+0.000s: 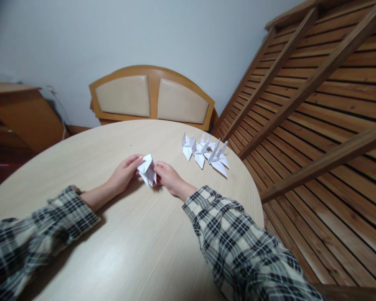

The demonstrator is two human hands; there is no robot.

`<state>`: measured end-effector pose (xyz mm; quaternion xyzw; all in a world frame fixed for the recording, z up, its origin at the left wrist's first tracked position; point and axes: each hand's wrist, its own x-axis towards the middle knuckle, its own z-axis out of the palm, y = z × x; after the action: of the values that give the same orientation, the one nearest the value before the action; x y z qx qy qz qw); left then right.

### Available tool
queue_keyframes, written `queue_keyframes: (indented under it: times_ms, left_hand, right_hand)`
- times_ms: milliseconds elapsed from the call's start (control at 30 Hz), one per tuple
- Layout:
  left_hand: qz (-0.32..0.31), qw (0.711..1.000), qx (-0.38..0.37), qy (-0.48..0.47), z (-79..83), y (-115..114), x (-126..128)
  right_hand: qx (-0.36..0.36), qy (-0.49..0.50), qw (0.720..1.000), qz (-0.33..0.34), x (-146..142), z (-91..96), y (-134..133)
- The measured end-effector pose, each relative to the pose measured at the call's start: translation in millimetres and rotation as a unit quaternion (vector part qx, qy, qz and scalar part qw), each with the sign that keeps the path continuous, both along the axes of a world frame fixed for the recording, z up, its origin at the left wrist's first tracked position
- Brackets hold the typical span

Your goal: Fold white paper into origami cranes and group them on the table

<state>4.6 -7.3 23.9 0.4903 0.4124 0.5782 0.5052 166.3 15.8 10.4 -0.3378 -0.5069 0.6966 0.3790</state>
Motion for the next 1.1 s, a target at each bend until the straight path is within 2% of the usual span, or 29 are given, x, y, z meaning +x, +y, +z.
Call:
queue_keyframes:
  times_ms: [167, 333, 400, 467, 567, 633, 800, 900, 1100]
  left_hand:
    - [0.001, 1.0, 0.029, -0.001, -2.3, -1, 0]
    - [-0.027, 0.99, 0.099, 0.099, -10.6, 4, -6]
    - [-0.04, 0.987, 0.105, 0.112, -13.1, 6, -7]
    - [-0.048, 0.99, 0.094, 0.092, -14.1, 7, -7]
    - [-0.054, 0.995, 0.07, 0.046, -13.4, 7, -5]
    - [-0.059, 0.995, 0.064, 0.038, -12.4, 6, -4]
    - [-0.046, 0.99, 0.086, 0.104, -11.6, 6, -4]
    - [-0.045, 0.988, 0.108, 0.104, -12.2, 5, -4]
    - [-0.057, 0.98, 0.141, 0.131, -13.5, 4, -4]
  right_hand:
    - [0.02, 0.018, 0.998, -0.055, -3, -3.1, -1]
    - [0.065, 0.01, 0.993, -0.098, -3, -8.6, 1]
    - [0.112, -0.02, 0.987, -0.11, -2, -10.2, 2]
    - [0.201, -0.056, 0.969, -0.137, -1, -10.6, 1]
    - [0.332, -0.104, 0.918, -0.188, 1, -9.1, -1]
    - [0.378, -0.128, 0.894, -0.205, 2, -7.2, -3]
    - [0.454, -0.155, 0.85, -0.216, 3, -1.5, -6]
    - [0.451, -0.145, 0.857, -0.204, 3, -0.6, -6]
    - [0.378, -0.094, 0.901, -0.193, 3, -6.3, 0]
